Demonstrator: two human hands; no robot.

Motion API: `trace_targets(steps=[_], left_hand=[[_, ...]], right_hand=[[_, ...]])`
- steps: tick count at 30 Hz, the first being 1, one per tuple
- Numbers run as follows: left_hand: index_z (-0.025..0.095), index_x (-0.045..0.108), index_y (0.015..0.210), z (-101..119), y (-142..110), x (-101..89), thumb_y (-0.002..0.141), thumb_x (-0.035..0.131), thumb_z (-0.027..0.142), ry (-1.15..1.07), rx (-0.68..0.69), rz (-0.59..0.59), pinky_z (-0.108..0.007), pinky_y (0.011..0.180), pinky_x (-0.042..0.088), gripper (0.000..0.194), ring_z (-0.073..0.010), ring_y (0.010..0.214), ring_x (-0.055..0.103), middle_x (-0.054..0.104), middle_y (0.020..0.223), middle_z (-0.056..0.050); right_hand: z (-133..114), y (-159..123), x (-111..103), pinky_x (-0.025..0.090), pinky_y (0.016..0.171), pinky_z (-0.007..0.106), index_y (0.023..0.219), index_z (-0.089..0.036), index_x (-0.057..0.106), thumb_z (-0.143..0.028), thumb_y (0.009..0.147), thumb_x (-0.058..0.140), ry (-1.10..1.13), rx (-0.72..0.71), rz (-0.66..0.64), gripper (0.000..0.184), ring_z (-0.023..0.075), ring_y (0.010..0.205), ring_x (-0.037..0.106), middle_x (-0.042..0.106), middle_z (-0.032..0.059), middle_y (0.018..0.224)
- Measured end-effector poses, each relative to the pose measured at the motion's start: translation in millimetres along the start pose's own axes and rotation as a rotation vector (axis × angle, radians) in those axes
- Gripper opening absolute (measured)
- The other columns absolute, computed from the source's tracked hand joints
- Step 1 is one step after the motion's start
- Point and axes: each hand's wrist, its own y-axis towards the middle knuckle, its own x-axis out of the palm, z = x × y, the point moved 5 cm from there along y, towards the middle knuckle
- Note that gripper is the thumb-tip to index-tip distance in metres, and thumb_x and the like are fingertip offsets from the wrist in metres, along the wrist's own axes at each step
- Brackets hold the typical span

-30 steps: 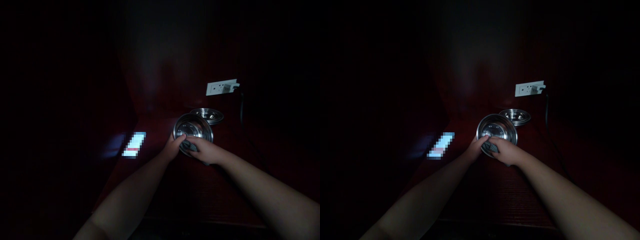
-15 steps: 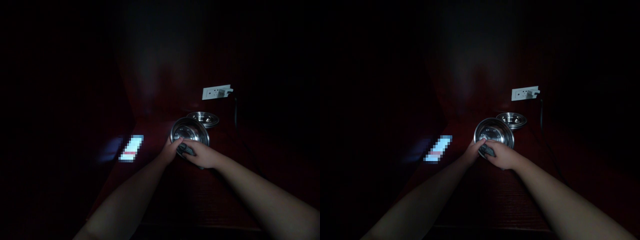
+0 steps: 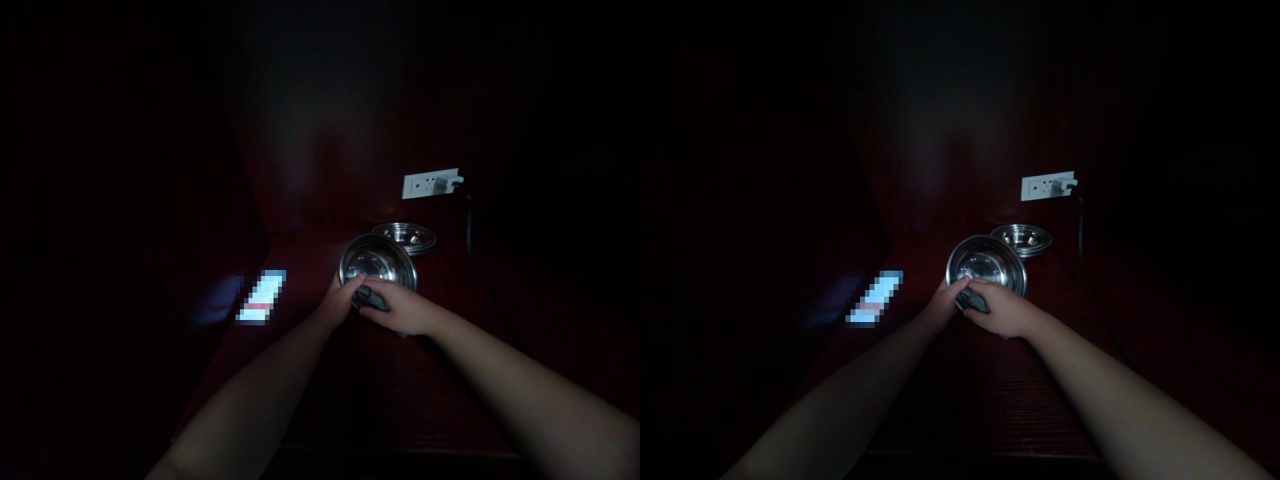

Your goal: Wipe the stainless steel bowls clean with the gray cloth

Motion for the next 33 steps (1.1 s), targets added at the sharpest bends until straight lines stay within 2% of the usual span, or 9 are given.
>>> trace_targets(steps=[10, 17, 26, 33], left_hand=[[0.016, 0.056, 0.111, -0.8, 0.7, -0.6, 0.072, 0.063, 0.032, -0.016, 0.014, -0.015, -0.04, 0.096, 0.039, 0.043, -0.0243, 0.109, 0.054, 0.067, 0.097, -0.008], [0.015, 0.058, 0.11, -5.3, 2.1, -2.8, 0.07, 0.065, 0.033, -0.026, -0.024, -0.009, -0.04, 0.095, 0.04, 0.044, -0.0245, 0.106, 0.056, 0.068, 0.094, -0.008], [0.015, 0.058, 0.109, -3.2, 1.4, -1.9, 0.071, 0.064, 0.032, -0.002, -0.007, 0.001, -0.04, 0.095, 0.039, 0.042, -0.0246, 0.109, 0.054, 0.066, 0.098, -0.008], [0.015, 0.058, 0.11, -3.3, 1.2, -2.2, 0.07, 0.065, 0.031, -0.005, -0.007, 0.005, -0.04, 0.095, 0.039, 0.043, -0.0241, 0.106, 0.055, 0.067, 0.094, -0.008]], right_hand=[[0.1, -0.3, -0.7, 0.042, 0.086, 0.037, 0.109, -0.017, 0.057, -0.024, 0.075, 0.057, 0.009, 0.004, -0.004, 0.034, 0.0203, 0.093, 0.057, 0.061, 0.0088, 0.103], [1.0, -0.2, -0.4, 0.043, 0.084, 0.039, 0.109, -0.018, 0.058, -0.022, 0.075, 0.058, 0.013, -0.009, 0.009, 0.035, 0.021, 0.091, 0.057, 0.062, 0.0089, 0.101], [0.9, -0.4, -1.0, 0.042, 0.086, 0.038, 0.109, -0.017, 0.058, -0.025, 0.075, 0.057, 0.006, 0.007, -0.001, 0.034, 0.0206, 0.093, 0.057, 0.061, 0.0087, 0.104], [1.7, -0.5, -0.6, 0.043, 0.082, 0.036, 0.105, -0.017, 0.059, -0.025, 0.076, 0.057, 0.004, 0.019, -0.008, 0.03, 0.0199, 0.088, 0.057, 0.062, 0.0082, 0.098]])
